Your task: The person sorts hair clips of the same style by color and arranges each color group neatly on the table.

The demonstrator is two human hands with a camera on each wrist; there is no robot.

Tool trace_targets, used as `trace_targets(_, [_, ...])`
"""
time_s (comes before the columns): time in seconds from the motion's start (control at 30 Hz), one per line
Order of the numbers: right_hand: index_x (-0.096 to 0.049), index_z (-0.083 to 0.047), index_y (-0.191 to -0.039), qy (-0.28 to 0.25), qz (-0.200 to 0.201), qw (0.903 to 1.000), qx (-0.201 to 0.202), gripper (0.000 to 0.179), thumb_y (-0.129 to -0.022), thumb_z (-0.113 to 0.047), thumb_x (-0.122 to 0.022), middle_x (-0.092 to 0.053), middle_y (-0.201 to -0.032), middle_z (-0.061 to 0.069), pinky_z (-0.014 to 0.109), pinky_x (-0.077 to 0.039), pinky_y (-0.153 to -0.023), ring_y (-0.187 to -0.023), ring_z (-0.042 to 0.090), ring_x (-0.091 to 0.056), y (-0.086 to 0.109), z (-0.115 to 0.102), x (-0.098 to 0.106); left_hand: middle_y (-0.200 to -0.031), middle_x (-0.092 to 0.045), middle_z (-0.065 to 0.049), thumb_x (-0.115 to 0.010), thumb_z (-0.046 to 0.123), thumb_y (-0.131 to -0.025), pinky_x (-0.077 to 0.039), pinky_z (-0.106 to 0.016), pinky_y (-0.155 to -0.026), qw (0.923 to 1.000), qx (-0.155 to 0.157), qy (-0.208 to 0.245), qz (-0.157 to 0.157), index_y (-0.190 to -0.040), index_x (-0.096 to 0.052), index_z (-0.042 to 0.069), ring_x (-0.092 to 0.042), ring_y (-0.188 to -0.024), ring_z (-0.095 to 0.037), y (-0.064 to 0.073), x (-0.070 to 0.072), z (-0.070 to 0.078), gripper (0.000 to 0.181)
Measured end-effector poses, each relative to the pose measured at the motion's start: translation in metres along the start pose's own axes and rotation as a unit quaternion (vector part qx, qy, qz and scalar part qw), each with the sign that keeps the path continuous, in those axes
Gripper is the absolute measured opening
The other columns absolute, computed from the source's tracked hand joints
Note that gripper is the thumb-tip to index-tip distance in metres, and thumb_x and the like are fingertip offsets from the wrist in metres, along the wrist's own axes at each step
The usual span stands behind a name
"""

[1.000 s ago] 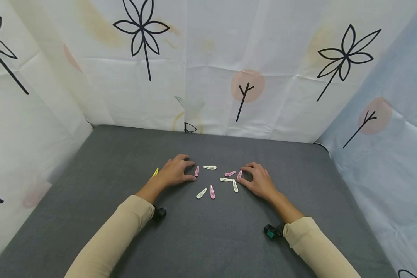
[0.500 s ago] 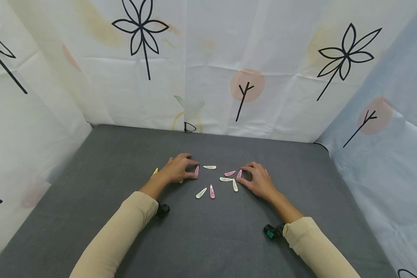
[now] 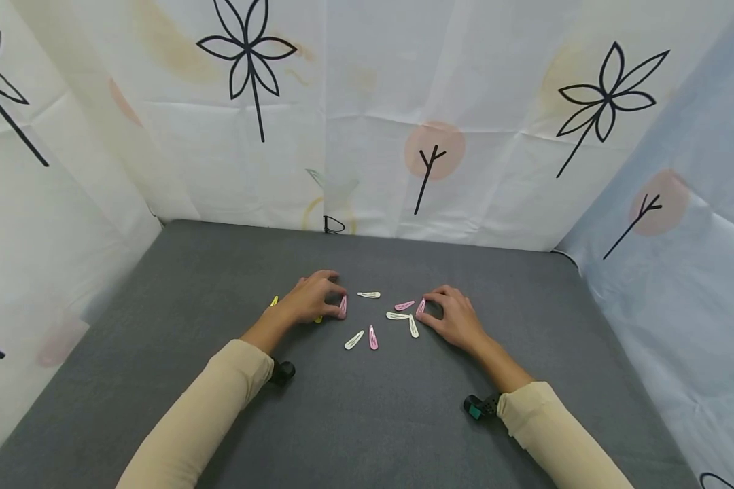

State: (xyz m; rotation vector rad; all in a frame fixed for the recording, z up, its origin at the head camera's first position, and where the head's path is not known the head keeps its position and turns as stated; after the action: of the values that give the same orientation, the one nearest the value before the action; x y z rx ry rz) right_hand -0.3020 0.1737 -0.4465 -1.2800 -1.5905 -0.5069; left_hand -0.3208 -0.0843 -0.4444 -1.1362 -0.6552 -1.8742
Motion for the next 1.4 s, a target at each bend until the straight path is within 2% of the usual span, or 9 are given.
trace_targets(0.17, [-0.072,-0.001,-0.122,-0.001,-0.001,1.0000,0.000,0.046,-0.087,-0.030,-0.081,-0.063,-0.119,0.015,0.058,-0.041,-0.093,-0.115,0.036,-0.056,0.000,0.000,0.000,-0.148,-0.049,-0.020,-0.085,0.033,-0.082,-0.035,-0.069,-0.103,0.9991,-0.032,-0.020,0.021,-0.119,-0.076,0.006,-0.041,-0.140,-0.037,0.011,0.008,0.006,0.047])
trace_targets(0.33, [-0.071,-0.001,-0.122,0.000,-0.002,1.0000,0.003,0.046,-0.087,-0.030,-0.081,-0.063,-0.119,0.015,0.059,-0.041,-0.093,-0.115,0.037,-0.056,0.000,0.000,0.000,-0.147,-0.051,-0.020,-0.088,0.031,-0.079,-0.038,-0.067,-0.101,0.9976,-0.046,-0.028,0.044,-0.114,-0.077,0.005,-0.044,-0.138,-0.038,0.033,0.020,0.004,0.045])
trace_targets(0.53, [-0.071,-0.001,-0.122,0.001,-0.003,1.0000,0.005,0.046,-0.088,-0.029,-0.081,-0.063,-0.119,0.015,0.059,-0.041,-0.093,-0.115,0.037,-0.056,0.000,0.000,0.000,-0.145,-0.051,-0.021,-0.089,0.027,-0.078,-0.040,-0.067,-0.097,0.9959,-0.045,-0.033,0.071,-0.113,-0.078,0.005,-0.047,-0.134,-0.039,0.066,0.031,-0.011,0.042])
trace_targets(0.7, [-0.071,0.000,-0.121,-0.003,0.002,1.0000,0.008,0.045,-0.087,-0.029,-0.081,-0.063,-0.119,0.015,0.059,-0.041,-0.093,-0.115,0.037,-0.056,0.001,0.000,0.000,-0.145,-0.050,-0.021,-0.090,0.025,-0.077,-0.040,-0.067,-0.097,0.9958,-0.034,-0.038,0.075,-0.115,-0.077,0.005,-0.047,-0.134,-0.040,0.095,0.038,-0.029,0.045])
trace_targets(0.87, [-0.072,-0.001,-0.121,-0.005,0.005,0.9999,0.009,0.046,-0.087,-0.029,-0.082,-0.063,-0.119,0.015,0.059,-0.041,-0.094,-0.114,0.037,-0.057,0.000,-0.001,0.001,-0.145,-0.050,-0.023,-0.091,0.026,-0.074,-0.039,-0.070,-0.097,0.9963,-0.020,-0.036,0.075,-0.115,-0.078,0.005,-0.046,-0.133,-0.043,0.116,0.041,-0.044,0.048])
trace_targets(1.1, [-0.072,0.000,-0.121,0.000,0.006,0.9999,0.011,0.045,-0.087,-0.029,-0.081,-0.063,-0.119,0.015,0.059,-0.042,-0.092,-0.114,0.037,-0.057,0.001,-0.001,0.001,-0.146,-0.049,-0.024,-0.088,0.029,-0.078,-0.038,-0.071,-0.097,0.9977,-0.002,-0.033,0.059,-0.118,-0.077,0.007,-0.044,-0.134,-0.045,0.132,0.040,-0.059,0.047])
trace_targets(1.4, [-0.072,0.000,-0.121,-0.008,0.008,0.9999,0.006,0.045,-0.087,-0.028,-0.082,-0.063,-0.119,0.016,0.061,-0.040,-0.094,-0.115,0.037,-0.056,0.001,-0.003,0.002,-0.145,-0.049,-0.026,-0.087,0.032,-0.079,-0.039,-0.069,-0.097,0.9982,0.003,-0.034,0.050,-0.122,-0.075,0.008,-0.044,-0.133,-0.047,0.140,0.036,-0.070,0.050])
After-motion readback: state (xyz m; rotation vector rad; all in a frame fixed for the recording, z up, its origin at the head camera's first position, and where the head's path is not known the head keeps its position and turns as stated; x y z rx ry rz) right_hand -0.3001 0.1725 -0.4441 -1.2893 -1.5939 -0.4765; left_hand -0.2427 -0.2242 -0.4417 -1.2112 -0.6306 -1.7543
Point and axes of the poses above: each hand's wrist, its own y-axis away from the middle knuckle, its own x-axis out of the back of the hand, z = x × y, the point moved 9 cm from there along -y, towards the middle knuckle
